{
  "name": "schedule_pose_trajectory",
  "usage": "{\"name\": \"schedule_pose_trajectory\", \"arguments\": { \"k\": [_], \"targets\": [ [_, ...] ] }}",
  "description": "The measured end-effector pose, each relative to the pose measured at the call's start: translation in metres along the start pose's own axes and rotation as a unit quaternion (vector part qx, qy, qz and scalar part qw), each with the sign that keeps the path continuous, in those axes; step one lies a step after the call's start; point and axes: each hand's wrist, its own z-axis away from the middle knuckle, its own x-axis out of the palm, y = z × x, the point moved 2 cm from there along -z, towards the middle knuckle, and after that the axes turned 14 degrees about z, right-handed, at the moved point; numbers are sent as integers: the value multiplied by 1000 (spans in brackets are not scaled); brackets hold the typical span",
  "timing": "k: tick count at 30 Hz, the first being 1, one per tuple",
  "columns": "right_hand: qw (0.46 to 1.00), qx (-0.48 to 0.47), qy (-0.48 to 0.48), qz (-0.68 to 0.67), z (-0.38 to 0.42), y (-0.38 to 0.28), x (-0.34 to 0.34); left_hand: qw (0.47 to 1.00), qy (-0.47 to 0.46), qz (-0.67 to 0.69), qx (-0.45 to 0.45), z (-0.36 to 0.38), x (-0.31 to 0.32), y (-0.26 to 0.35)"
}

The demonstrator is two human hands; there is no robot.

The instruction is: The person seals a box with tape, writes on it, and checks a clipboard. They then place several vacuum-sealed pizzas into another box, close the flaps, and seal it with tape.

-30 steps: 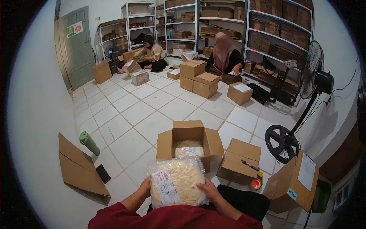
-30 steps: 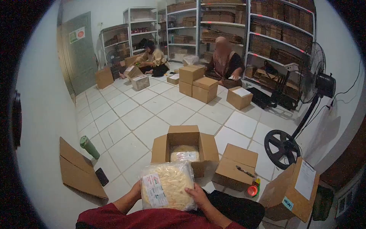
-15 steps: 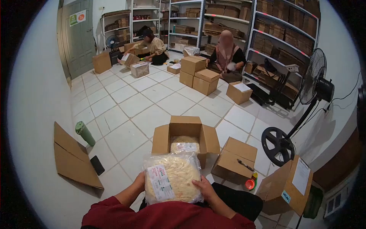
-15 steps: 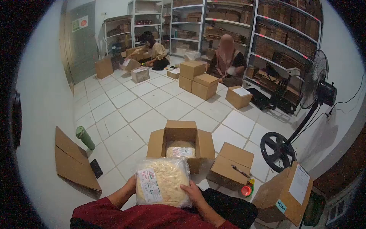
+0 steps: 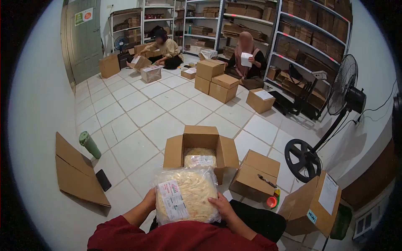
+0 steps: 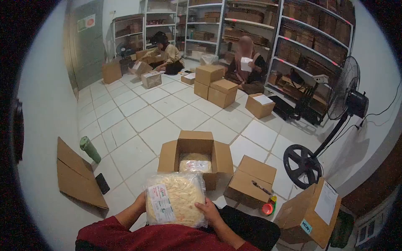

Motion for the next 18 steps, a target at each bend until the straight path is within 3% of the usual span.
{"name": "schedule_pose_trajectory", "arguments": {
  "k": [13,16,18],
  "targets": [
    [1000,-8,-4,-13,0,0,0,999,28,-23,6,-2,-8,-2],
    [1000,-3,5,0,-3,4,-2,991,-11,-127,40,-1,-6,1],
    [1000,-5,-4,-3,-2,5,-3,999,33,14,-3,0,-5,-1]
  ]
}}
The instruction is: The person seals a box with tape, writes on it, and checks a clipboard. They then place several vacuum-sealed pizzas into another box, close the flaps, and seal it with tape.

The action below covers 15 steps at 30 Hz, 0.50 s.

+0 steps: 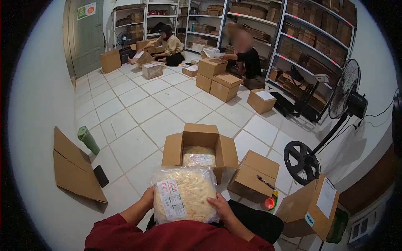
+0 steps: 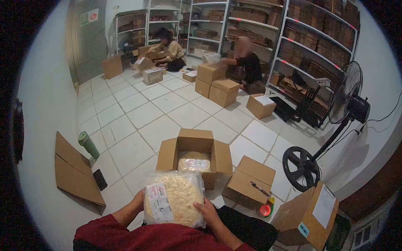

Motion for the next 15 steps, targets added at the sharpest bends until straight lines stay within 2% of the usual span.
{"name": "schedule_pose_trajectory", "arguments": {
  "k": [3,9,13,15],
  "targets": [
    [1000,-7,4,2,-1,3,-1,997,-27,-63,40,0,0,0],
    [1000,9,16,7,4,-5,3,1000,-16,12,4,-7,-8,-3],
    [1000,0,14,-7,3,-3,3,999,-24,17,-13,0,-3,-1],
    [1000,3,13,-2,0,4,-1,999,-4,-38,2,5,3,2]
  ]
}}
